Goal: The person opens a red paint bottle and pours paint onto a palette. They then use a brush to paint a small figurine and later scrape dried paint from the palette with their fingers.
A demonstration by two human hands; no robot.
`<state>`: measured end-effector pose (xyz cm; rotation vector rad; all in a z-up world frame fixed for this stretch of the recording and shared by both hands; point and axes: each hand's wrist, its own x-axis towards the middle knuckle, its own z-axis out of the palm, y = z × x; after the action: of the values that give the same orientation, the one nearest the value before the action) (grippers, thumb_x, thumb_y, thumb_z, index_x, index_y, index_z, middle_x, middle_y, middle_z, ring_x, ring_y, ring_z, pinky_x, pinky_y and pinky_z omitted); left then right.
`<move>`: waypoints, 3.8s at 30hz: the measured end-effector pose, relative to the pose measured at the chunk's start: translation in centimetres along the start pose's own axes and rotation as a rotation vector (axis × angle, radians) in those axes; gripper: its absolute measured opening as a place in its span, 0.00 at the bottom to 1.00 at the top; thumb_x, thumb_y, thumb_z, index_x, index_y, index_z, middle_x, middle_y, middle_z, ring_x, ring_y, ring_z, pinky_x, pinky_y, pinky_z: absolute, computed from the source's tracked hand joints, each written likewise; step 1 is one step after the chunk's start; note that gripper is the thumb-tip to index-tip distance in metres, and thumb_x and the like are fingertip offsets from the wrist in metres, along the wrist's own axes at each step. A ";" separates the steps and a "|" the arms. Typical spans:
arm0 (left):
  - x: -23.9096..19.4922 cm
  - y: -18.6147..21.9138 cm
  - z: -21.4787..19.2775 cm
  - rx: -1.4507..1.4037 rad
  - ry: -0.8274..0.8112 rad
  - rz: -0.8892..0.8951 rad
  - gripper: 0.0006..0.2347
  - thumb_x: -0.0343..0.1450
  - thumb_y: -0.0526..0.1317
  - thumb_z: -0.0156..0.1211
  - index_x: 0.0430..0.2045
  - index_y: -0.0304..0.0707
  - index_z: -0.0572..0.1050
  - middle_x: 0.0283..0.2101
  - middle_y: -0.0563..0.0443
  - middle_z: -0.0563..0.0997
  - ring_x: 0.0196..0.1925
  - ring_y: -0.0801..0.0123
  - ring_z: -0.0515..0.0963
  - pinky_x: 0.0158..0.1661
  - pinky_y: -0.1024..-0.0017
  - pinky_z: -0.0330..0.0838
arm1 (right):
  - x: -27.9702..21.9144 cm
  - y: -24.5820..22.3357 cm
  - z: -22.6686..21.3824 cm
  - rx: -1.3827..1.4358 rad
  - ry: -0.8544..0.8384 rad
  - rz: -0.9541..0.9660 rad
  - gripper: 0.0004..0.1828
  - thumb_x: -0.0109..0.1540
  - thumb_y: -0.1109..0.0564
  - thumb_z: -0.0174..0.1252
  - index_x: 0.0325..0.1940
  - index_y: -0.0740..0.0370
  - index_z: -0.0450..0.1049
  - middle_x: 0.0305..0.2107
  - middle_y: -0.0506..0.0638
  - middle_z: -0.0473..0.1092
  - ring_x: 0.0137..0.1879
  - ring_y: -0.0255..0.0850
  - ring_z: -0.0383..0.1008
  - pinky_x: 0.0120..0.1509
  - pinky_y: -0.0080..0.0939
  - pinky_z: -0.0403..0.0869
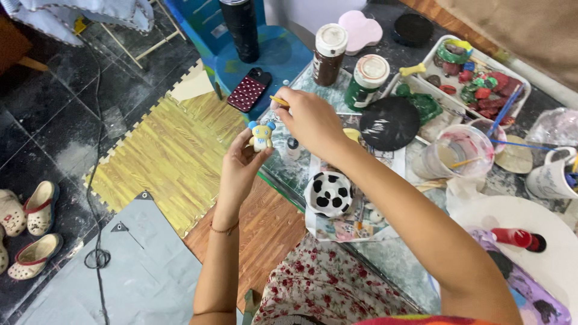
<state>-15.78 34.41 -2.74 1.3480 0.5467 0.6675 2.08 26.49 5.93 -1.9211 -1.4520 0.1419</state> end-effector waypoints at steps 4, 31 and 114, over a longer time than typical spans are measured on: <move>1.4 -2.8 -1.4 0.148 0.060 -0.094 0.25 0.70 0.29 0.64 0.63 0.25 0.66 0.47 0.47 0.83 0.47 0.73 0.83 0.47 0.75 0.79 | 2.1 1.8 3.2 -0.070 -0.133 0.064 0.10 0.64 0.51 0.60 0.41 0.59 0.76 0.30 0.58 0.77 0.39 0.58 0.78 0.41 0.57 0.74; -3.5 9.6 11.9 0.619 -0.226 0.515 0.13 0.71 0.34 0.65 0.51 0.39 0.78 0.52 0.43 0.80 0.55 0.55 0.79 0.55 0.63 0.73 | -13.9 -1.5 -14.2 0.039 0.224 0.093 0.10 0.73 0.59 0.49 0.47 0.67 0.74 0.38 0.51 0.73 0.43 0.40 0.73 0.48 0.41 0.73; -10.6 -2.7 34.5 0.027 -1.148 0.428 0.23 0.65 0.25 0.70 0.54 0.46 0.78 0.57 0.52 0.76 0.65 0.61 0.78 0.64 0.67 0.79 | -45.0 2.6 -11.4 -0.340 0.979 0.379 0.08 0.70 0.67 0.50 0.53 0.69 0.67 0.39 0.63 0.76 0.37 0.40 0.79 0.37 0.35 0.78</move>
<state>1.38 2.63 -0.46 1.6319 -0.6686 0.1285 -6.65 -18.54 -1.57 -2.0365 -0.4681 -0.8107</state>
